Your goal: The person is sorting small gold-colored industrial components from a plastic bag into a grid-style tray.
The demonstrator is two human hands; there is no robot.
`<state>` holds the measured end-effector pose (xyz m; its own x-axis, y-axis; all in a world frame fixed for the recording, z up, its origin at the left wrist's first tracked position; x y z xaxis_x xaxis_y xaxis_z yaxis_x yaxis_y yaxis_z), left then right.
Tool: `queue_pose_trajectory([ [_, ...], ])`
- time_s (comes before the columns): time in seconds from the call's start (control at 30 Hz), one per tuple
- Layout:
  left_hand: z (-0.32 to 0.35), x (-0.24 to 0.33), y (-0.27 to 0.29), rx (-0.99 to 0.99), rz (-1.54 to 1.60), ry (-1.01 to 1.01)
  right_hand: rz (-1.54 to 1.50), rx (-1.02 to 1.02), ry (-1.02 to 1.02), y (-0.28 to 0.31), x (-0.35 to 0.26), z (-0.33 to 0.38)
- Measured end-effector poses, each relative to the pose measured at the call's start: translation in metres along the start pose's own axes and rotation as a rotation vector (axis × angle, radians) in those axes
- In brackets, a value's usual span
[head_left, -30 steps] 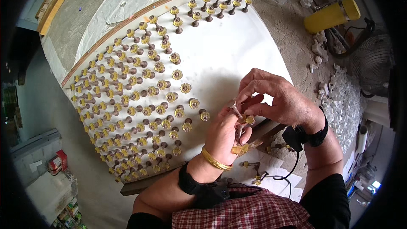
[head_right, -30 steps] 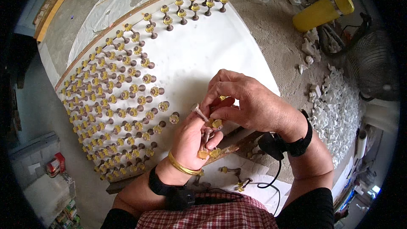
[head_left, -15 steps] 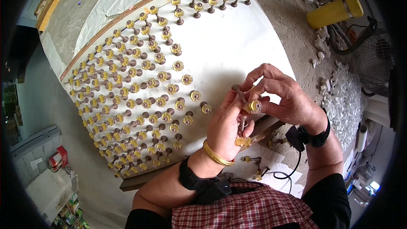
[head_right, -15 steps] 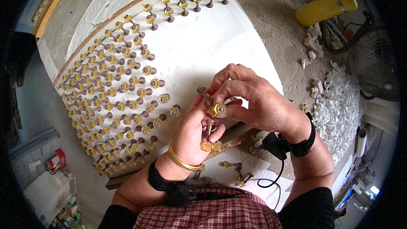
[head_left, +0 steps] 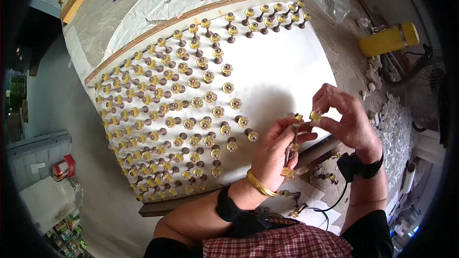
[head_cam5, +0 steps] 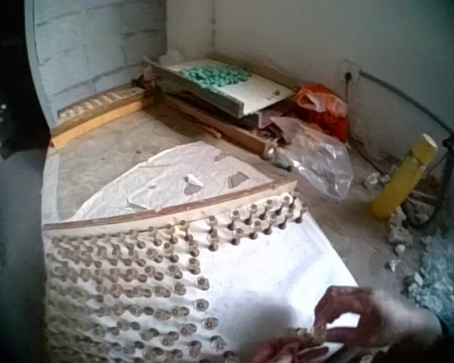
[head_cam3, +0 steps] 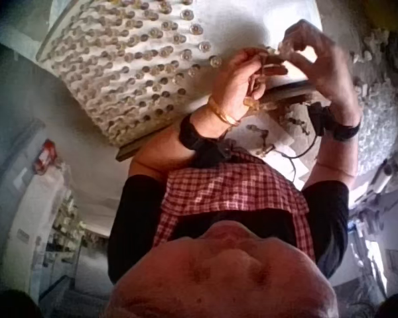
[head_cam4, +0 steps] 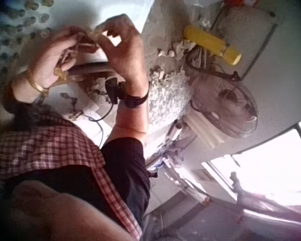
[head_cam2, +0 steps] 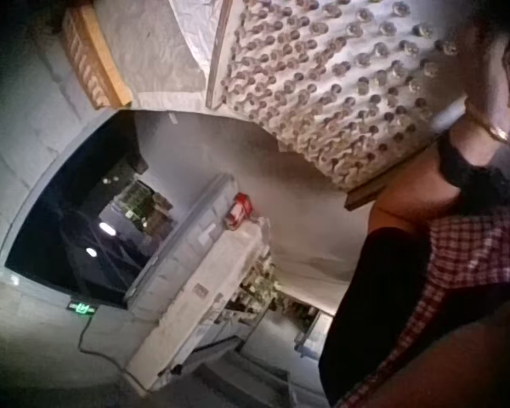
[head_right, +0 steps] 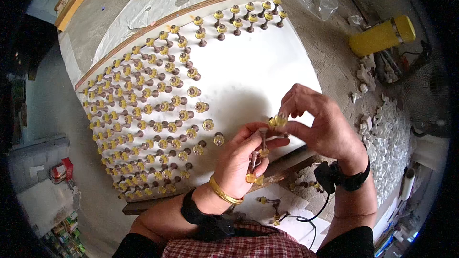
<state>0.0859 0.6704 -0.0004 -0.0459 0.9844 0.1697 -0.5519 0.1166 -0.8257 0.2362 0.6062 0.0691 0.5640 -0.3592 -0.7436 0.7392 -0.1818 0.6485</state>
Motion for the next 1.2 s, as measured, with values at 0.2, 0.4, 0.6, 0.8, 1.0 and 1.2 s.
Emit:
queue_pose_trajectory([
  [0.2,-0.002,-0.005,0.009,-0.011,0.017,0.059,-0.240,0.238,-0.034,-0.026,0.009,-0.079],
  [0.4,-0.003,-0.004,0.010,0.046,-0.046,-0.040,0.116,0.294,0.027,-0.047,0.003,-0.138],
  [0.6,0.000,-0.002,0.009,0.069,-0.048,-0.078,0.213,0.240,0.016,-0.060,0.002,-0.147],
  [0.8,-0.001,-0.004,0.009,0.093,-0.062,-0.084,0.201,0.248,0.001,-0.061,0.005,-0.145],
  [1.0,-0.001,-0.007,0.013,0.049,-0.080,-0.003,0.263,0.288,0.041,-0.034,-0.005,-0.110],
  [1.2,-0.001,0.003,0.007,0.101,0.058,0.013,-0.179,-0.185,-0.067,-0.002,0.013,-0.034],
])
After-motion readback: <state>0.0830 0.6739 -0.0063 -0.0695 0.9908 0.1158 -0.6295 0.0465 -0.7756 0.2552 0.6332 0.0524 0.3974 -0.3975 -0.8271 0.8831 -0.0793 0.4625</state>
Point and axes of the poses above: each hand's wrist, its own z-axis away from the middle knuckle, its own y-axis out of the back of the hand, x = y × z, the point moved 3 cm from there along -z, towards the middle knuckle, and after that the axes turned 8 degrees about z, right-handed, at the moved point
